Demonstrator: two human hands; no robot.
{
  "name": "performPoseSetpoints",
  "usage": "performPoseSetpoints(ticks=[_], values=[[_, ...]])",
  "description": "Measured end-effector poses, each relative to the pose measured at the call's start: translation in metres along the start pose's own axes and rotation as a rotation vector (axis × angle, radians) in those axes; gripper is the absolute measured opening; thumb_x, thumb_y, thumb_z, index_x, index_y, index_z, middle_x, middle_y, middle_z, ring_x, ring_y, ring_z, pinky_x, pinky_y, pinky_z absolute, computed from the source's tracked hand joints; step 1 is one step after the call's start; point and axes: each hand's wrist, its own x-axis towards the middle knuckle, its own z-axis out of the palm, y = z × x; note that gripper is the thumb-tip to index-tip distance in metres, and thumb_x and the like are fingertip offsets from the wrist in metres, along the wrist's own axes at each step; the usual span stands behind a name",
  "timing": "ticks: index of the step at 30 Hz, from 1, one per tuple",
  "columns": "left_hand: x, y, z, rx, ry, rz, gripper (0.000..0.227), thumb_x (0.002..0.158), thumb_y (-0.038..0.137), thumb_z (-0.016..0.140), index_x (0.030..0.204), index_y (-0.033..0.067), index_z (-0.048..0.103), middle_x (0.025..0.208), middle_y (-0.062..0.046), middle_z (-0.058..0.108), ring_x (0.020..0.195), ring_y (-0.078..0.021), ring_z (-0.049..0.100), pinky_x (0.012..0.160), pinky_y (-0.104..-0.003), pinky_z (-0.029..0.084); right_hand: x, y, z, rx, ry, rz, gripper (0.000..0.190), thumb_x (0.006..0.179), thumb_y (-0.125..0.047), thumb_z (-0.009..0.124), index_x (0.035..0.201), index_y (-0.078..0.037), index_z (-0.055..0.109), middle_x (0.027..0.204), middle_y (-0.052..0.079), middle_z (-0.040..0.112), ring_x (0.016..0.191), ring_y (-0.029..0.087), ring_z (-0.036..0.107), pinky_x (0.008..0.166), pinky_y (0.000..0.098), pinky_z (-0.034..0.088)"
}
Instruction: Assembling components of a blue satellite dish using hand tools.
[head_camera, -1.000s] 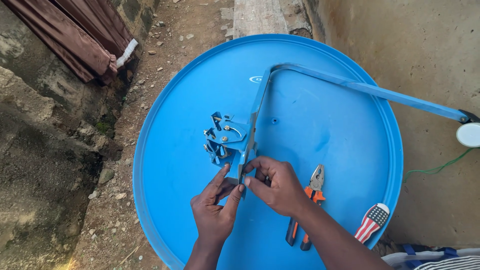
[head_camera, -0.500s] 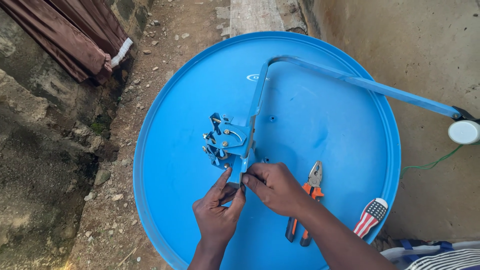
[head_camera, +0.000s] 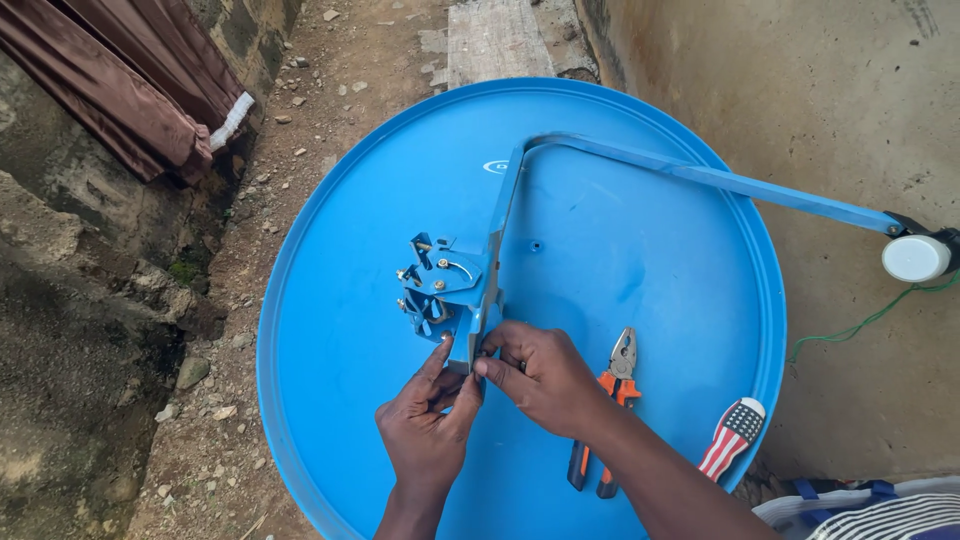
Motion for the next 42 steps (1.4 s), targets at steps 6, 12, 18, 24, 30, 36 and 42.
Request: performPoseSetpoints(ticks=[6,12,18,24,30,36,42], values=[[0.002,0.002,0.000,0.008,0.012,-0.041,0.048,0.084,-0.002,0.077,0.131,-0.0044,0.066,0.090,-0.014,0.082,0.077,-0.0142,0.080,0.068,-0.027,0.068,0.002,0.003,0.003,-0.016,0.041,0.111,0.026,0.092,-0.029,0.071,0.099,-0.004,0.072,0.060,0.002,0.059,0.052,0.006,0.045,0.046,0.0288,0.034],[-0.003,0.000,0.000,-0.046,0.025,-0.057,0.047,0.085,-0.003,0.076,0.131,-0.0051,0.066,0.092,-0.015,0.082,0.078,-0.0143,0.079,0.069,-0.027,0.067,0.004,0.006,0.004,0.014,0.009,-0.001,0.029,0.104,-0.026,0.066,0.093,0.000,0.072,0.069,0.006,0.064,0.061,0.006,0.054,0.051,0.0276,0.043],[-0.001,0.002,0.002,-0.087,0.042,-0.085,0.043,0.085,-0.003,0.077,0.127,-0.0071,0.068,0.092,-0.015,0.082,0.078,-0.0144,0.079,0.069,-0.028,0.067,-0.001,0.004,0.006,-0.053,0.080,-0.048,0.015,0.093,-0.014,0.071,0.102,-0.003,0.067,0.075,0.007,0.074,0.059,0.009,0.063,0.049,0.0312,0.047],[-0.002,0.003,0.003,-0.091,0.033,-0.093,0.041,0.085,-0.003,0.078,0.124,-0.0078,0.069,0.092,-0.015,0.082,0.079,-0.0143,0.079,0.068,-0.027,0.066,-0.004,0.023,0.013,-0.167,0.160,-0.323,0.021,0.099,-0.009,0.068,0.116,-0.005,0.057,0.078,0.008,0.072,0.065,0.009,0.064,0.053,0.0307,0.048],[0.000,0.005,-0.001,-0.097,0.035,-0.111,0.041,0.084,-0.004,0.077,0.124,-0.0080,0.068,0.091,-0.016,0.081,0.080,-0.0144,0.078,0.068,-0.027,0.066,0.004,0.029,0.008,0.167,0.112,-0.222,0.020,0.097,-0.011,0.064,0.112,-0.002,0.056,0.070,0.000,0.056,0.062,0.007,0.051,0.052,0.0300,0.041],[-0.003,0.003,-0.001,-0.095,0.029,-0.119,0.041,0.085,-0.003,0.077,0.124,-0.0082,0.068,0.092,-0.016,0.081,0.081,-0.0144,0.079,0.069,-0.027,0.067,0.007,0.026,0.008,0.389,-0.129,0.142,0.042,0.109,-0.034,0.055,0.088,0.000,0.067,0.062,-0.004,0.048,0.055,0.006,0.041,0.048,0.0279,0.034],[-0.002,0.006,0.001,-0.081,0.051,-0.107,0.040,0.085,-0.003,0.078,0.124,-0.0083,0.069,0.091,-0.015,0.081,0.080,-0.0147,0.079,0.068,-0.027,0.066,-0.006,0.008,0.004,-0.173,0.137,-0.154,0.025,0.097,-0.028,0.070,0.093,-0.003,0.071,0.071,-0.002,0.063,0.056,0.004,0.055,0.048,0.0252,0.042]])
